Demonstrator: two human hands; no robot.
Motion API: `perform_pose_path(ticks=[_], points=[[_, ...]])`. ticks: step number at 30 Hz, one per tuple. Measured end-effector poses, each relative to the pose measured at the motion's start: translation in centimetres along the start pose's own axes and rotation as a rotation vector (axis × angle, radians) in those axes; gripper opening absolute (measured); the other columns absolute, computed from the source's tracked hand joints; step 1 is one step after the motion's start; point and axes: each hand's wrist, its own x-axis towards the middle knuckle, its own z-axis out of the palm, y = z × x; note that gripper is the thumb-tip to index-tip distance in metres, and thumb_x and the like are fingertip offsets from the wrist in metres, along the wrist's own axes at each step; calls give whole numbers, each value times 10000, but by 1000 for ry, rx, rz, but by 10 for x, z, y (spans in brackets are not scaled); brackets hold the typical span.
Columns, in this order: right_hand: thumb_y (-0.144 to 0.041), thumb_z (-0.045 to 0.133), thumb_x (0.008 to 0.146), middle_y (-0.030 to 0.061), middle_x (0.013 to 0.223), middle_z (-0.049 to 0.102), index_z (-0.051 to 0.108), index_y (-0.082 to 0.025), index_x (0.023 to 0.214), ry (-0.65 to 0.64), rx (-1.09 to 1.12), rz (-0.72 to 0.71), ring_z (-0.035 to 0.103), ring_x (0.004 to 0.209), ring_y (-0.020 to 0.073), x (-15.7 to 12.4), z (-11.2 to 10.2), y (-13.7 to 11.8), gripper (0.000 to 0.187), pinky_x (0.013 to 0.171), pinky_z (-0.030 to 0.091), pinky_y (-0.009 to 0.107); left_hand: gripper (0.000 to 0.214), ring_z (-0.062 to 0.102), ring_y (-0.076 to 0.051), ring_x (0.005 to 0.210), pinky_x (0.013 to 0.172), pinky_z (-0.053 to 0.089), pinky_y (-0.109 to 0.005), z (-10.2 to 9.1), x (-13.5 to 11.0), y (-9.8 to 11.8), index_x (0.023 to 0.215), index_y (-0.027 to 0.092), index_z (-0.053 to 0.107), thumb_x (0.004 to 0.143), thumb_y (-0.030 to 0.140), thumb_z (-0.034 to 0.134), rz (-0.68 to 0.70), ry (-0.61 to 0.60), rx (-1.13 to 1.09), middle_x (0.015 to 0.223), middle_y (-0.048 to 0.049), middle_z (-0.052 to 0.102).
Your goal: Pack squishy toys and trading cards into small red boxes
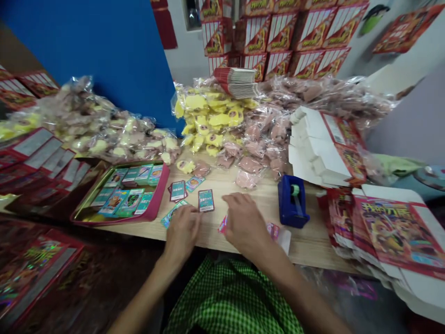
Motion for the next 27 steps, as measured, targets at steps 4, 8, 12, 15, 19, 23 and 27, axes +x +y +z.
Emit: perform_pose_path(ticks=[4, 8, 12, 15, 19, 23, 27], points=[[-189, 631, 863, 312, 1582, 369, 442, -8, 1526, -480, -207, -28, 393, 1453, 425, 38, 42, -33, 713, 1149, 389, 570, 588, 484, -456, 1412, 1090, 449, -645, -35, -6, -54, 1334, 126, 551, 860, 418, 739, -34, -171, 321, 1501, -277, 525], [-251, 742, 825, 372, 1531, 396, 408, 79, 1515, -588, -258, -103, 411, 1420, 472, 16, 73, -57, 834, 1146, 387, 568, 664, 457, -381, 1465, 1124, 492, -517, -56, -39, -89, 1479, 165, 472, 890, 358, 708, 215, -383, 536, 1594, -213, 447], [-46, 571, 874, 295, 1325, 602, 554, 30, 1394, -385, -434, -290, 579, 1198, 382, -35, 95, -60, 525, 959, 527, 500, 664, 576, -237, 1381, 1102, 531, -364, -72, -60, -104, 1491, 174, 487, 870, -31, 372, 422, -289, 522, 1507, -130, 580], [15, 467, 898, 222, 1109, 666, 663, -19, 1214, -341, -466, -347, 618, 979, 324, -45, 97, -56, 373, 789, 558, 440, 635, 675, -214, 1256, 1069, 555, -334, -74, -50, -105, 1408, 155, 583, 860, -49, 334, 410, -127, 469, 1374, -122, 690], [14, 458, 923, 209, 1034, 652, 675, -37, 1179, -387, -404, -325, 603, 975, 323, -13, 85, -56, 339, 737, 560, 424, 467, 732, -259, 1146, 1016, 588, -396, -66, -23, -93, 1240, 174, 708, 952, 42, 365, 188, -46, 489, 1247, -133, 754], [57, 443, 904, 238, 1085, 650, 694, -17, 1148, -408, -389, -294, 600, 1047, 330, 18, 82, -59, 358, 831, 565, 446, 398, 777, -323, 956, 832, 635, -449, -61, -12, -79, 1120, 155, 751, 952, 56, 404, 91, -72, 535, 1121, -180, 781], [54, 553, 815, 227, 1021, 662, 742, -46, 948, -500, -315, -277, 637, 927, 302, 22, 90, -55, 252, 662, 556, 350, 398, 776, -322, 957, 711, 630, -388, -63, -15, -77, 1172, 199, 736, 909, 44, 480, 79, -169, 522, 1197, -159, 762]])
